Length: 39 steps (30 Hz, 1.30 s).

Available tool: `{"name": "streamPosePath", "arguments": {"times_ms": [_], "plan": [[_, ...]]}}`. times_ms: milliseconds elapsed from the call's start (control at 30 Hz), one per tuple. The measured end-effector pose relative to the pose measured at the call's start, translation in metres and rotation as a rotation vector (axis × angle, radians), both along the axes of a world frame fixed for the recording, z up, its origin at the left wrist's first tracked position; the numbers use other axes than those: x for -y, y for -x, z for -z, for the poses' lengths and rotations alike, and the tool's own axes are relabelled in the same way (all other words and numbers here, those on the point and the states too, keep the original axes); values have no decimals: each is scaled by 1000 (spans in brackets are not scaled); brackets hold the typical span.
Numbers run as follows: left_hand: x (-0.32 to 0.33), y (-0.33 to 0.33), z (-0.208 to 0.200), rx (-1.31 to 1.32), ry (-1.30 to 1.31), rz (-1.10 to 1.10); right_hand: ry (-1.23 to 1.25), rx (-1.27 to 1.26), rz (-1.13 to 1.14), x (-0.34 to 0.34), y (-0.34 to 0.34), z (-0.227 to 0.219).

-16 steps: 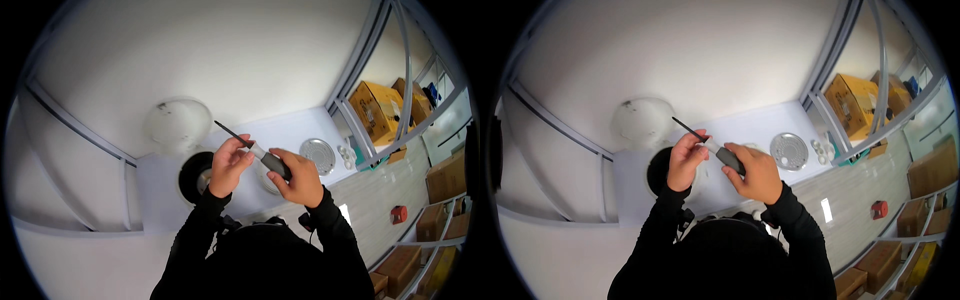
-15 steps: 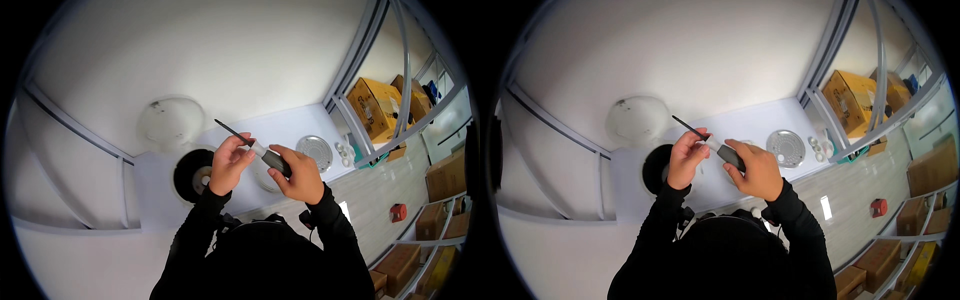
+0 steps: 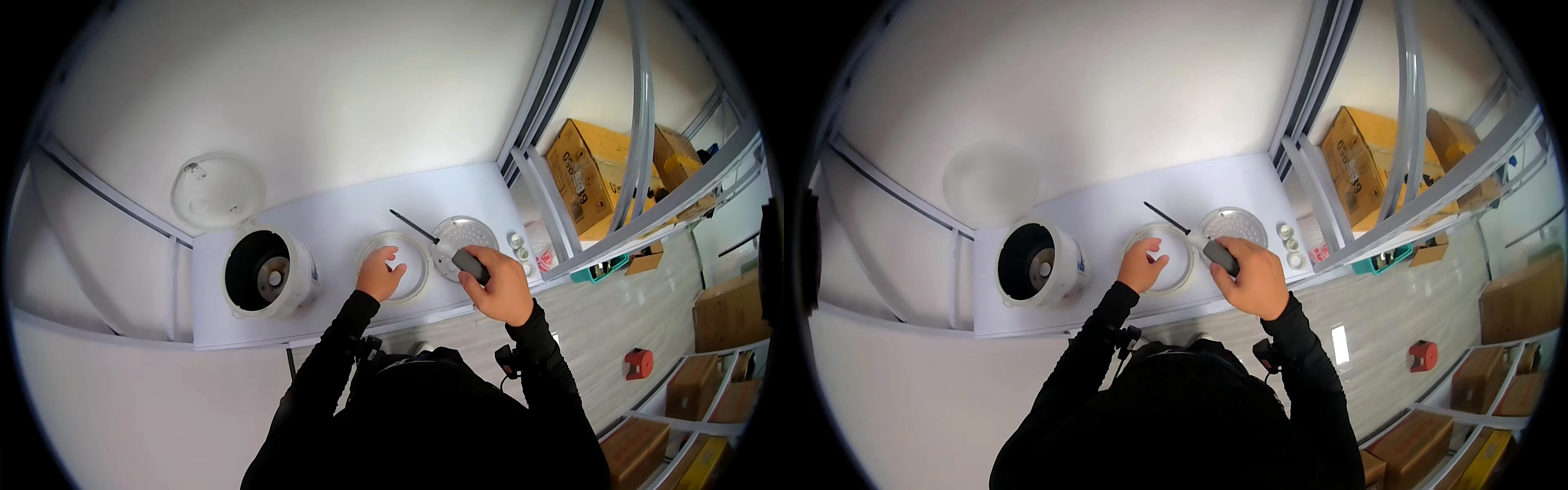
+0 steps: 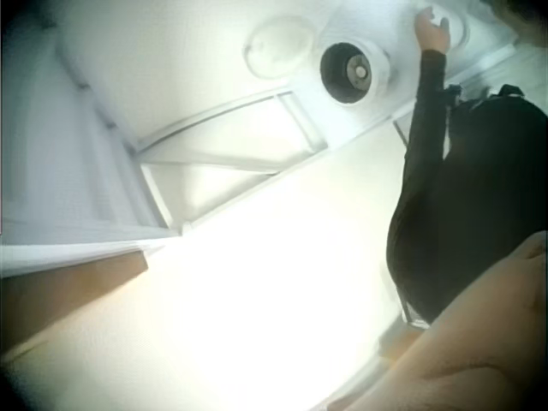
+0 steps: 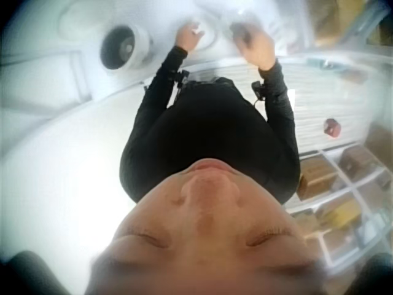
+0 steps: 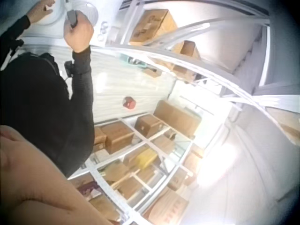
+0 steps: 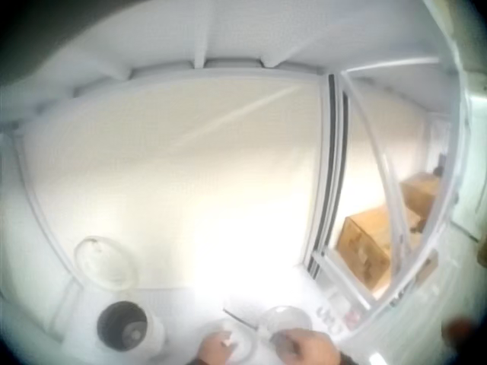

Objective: The person assembles a white cylindrical appliance on a white shelf. They use a screwdriver to attach a white plastic lid to the main body, then place a perforated metal tray inside the unit.

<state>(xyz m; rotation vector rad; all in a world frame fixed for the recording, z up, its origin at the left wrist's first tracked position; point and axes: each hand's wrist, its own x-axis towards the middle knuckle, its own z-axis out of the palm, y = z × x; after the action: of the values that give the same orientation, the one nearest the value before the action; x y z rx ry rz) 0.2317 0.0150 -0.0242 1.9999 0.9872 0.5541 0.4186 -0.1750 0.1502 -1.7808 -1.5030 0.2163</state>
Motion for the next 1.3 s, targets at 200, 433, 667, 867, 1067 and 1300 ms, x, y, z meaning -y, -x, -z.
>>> {"name": "streamPosePath", "arguments": {"times_ms": [200,433,667,867,1067,1300], "plan": [[-9,-19,58,-56,-260,-136,-45,36,-119,15,-25,-1],[-13,-29,62,-256,-262,-146,5,105,-167,39,-44,0],[-13,-23,72,-177,-283,-196,18,108,-119,50,-46,1],[-5,-29,61,-259,-312,-182,1,108,-144,51,-46,15],[-13,-16,83,-187,-328,-165,7,121,-172,52,-40,17],[-6,-7,73,-272,-313,-201,-8,103,-161,54,-39,17]]}}
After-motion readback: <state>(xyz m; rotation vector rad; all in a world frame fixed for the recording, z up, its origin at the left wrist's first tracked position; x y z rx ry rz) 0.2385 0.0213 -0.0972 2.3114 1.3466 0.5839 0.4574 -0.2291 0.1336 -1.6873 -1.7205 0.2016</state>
